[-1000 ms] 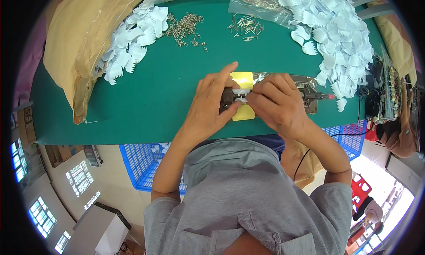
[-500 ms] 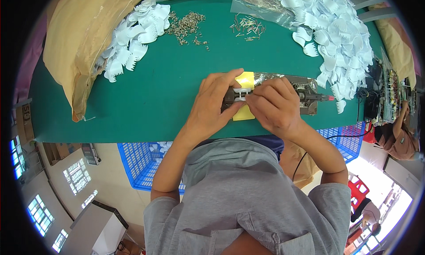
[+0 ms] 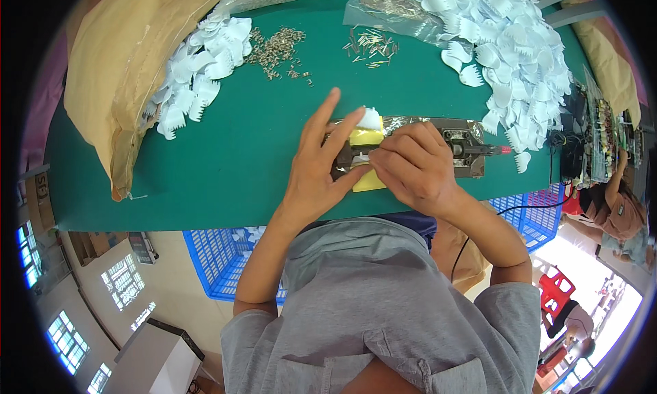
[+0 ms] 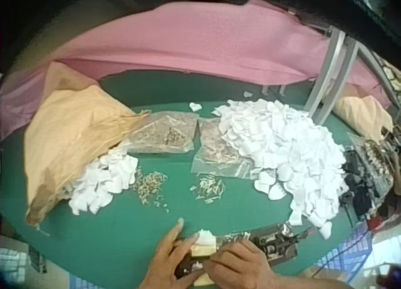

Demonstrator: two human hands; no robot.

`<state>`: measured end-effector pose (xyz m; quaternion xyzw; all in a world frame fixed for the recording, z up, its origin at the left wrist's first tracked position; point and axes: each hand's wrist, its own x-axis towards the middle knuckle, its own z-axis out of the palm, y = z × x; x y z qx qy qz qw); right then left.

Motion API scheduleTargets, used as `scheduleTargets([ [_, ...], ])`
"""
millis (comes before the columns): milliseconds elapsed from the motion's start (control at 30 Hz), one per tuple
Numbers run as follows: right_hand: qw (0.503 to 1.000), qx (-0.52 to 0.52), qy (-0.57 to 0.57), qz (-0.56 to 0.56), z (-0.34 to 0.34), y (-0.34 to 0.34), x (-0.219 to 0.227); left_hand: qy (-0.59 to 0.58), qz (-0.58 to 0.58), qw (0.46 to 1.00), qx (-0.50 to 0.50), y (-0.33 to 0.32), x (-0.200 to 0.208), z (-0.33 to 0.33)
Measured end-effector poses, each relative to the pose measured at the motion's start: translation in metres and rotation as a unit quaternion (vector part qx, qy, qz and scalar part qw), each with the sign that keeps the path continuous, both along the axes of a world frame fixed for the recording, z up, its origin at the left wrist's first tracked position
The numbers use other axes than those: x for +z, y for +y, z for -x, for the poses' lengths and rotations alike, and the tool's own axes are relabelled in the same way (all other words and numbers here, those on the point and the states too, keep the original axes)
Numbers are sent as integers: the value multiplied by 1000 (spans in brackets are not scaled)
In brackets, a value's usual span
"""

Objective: The person assembles small white plastic components with metal clips using a hand-operated press, creating assembled components.

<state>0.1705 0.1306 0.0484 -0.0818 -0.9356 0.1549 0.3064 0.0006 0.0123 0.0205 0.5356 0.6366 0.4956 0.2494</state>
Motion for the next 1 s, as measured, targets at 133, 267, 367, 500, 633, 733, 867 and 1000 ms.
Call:
scheduleTargets([
  [133,1000,11,-10,27,-1,2,6,86,-87,992,10,-6,-11,7],
  [267,967,-157,-25,200,-15,63,24,59,-81,995,10,-10,-8,5],
  [367,932,-313,-112,142,-63,141,8,44,-92,995,-6,-3,-10,4],
  [500,960,-206,-153,109,-65,148,10,71,-89,993,-4,-3,-10,3],
  [633,944,-110,-258,175,-67,173,12,65,-87,994,-11,-4,-13,5],
  [733,938,-117,-263,192,-66,182,17,64,-89,994,-11,-4,-15,5],
  [867,945,-123,-236,192,-69,174,18,58,-92,994,-10,-4,-14,5],
  [1000,887,-205,-202,362,-49,151,36,60,-96,994,-12,-2,-12,5],
])
